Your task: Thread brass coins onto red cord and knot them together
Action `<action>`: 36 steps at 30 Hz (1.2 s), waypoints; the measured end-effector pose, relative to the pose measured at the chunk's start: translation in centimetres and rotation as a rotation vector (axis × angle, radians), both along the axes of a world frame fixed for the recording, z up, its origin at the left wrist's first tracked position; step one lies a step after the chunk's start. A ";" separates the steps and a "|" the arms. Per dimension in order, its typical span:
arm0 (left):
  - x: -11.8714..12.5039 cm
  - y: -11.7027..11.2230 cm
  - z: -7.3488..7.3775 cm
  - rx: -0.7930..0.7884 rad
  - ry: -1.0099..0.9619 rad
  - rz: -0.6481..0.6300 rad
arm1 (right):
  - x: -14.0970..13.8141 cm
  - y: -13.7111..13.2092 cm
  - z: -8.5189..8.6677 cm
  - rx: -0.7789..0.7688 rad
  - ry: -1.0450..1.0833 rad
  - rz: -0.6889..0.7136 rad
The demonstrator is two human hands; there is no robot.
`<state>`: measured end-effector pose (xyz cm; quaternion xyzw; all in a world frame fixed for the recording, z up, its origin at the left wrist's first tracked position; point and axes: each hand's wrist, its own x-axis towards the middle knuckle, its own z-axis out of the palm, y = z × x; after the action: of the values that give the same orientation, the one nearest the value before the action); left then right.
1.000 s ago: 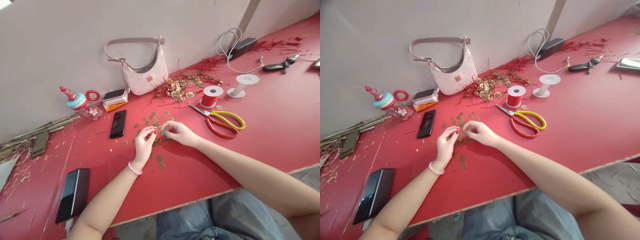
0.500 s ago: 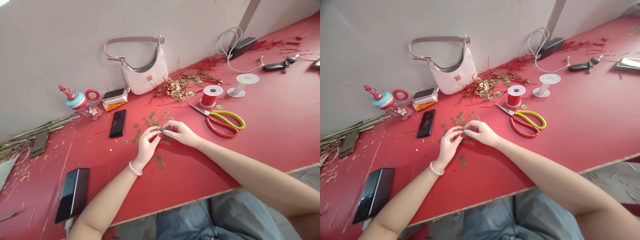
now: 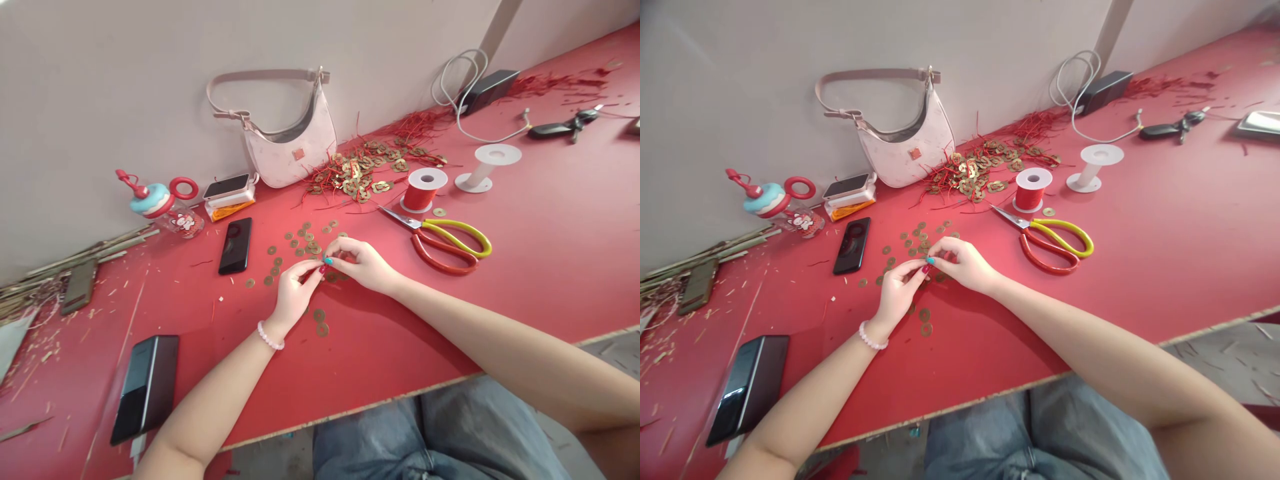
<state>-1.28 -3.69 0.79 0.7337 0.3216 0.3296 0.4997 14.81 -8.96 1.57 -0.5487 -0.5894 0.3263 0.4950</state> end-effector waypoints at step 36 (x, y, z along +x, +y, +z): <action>-0.3 -0.9 0.4 0.318 0.073 -0.095 | -0.1 0.0 -0.2 0.009 -0.072 -0.136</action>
<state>-1.60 -4.59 1.23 0.8293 0.2481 0.3254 0.3806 14.67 -8.98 1.40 -0.5968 -0.5696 0.2691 0.4970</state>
